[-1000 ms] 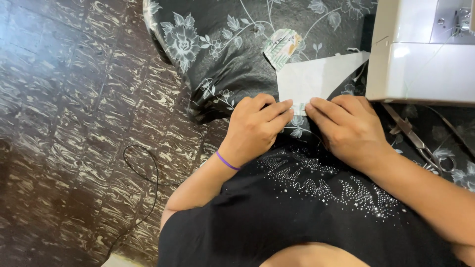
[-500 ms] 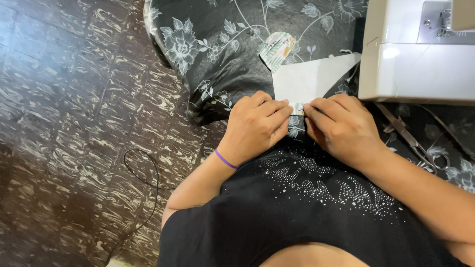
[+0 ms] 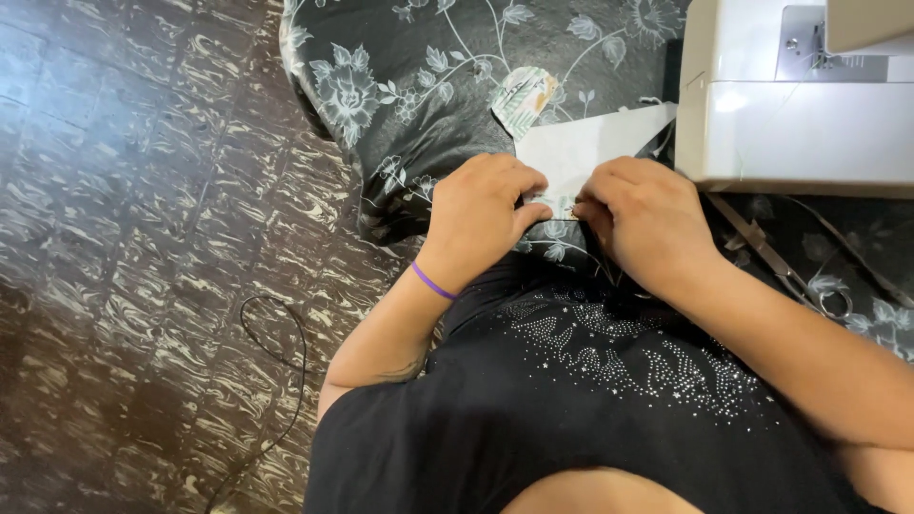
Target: A person is preparing and cutting small fabric labels or pieces at a sewing machine station.
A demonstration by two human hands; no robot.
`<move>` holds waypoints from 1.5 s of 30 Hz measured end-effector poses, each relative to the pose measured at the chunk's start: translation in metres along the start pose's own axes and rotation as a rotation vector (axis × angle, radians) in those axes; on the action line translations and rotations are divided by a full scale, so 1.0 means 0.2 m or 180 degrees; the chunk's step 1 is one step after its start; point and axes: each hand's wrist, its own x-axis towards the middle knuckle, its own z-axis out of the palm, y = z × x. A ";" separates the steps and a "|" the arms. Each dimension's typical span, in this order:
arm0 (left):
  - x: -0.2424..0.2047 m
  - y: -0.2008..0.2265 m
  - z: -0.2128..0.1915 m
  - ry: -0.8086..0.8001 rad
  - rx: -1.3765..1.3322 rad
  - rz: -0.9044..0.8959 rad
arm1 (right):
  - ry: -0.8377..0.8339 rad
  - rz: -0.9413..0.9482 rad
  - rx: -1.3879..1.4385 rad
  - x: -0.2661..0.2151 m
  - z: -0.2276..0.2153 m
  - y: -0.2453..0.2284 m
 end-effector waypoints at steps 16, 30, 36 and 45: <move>0.02 0.03 -0.02 -0.0345 0.0349 -0.0317 | -0.0352 0.0265 -0.0188 -0.01 0.04 0.04; -0.07 0.05 0.01 0.0190 0.0425 0.0117 | 0.0176 0.0020 -0.0251 -0.05 0.01 -0.03; -0.07 0.02 0.06 0.0490 0.0051 0.0308 | 0.0266 -0.0112 -0.0134 -0.02 -0.02 -0.05; -0.10 0.00 0.04 0.0258 -0.0517 0.0058 | -0.0025 0.0066 -0.0149 -0.10 -0.02 -0.01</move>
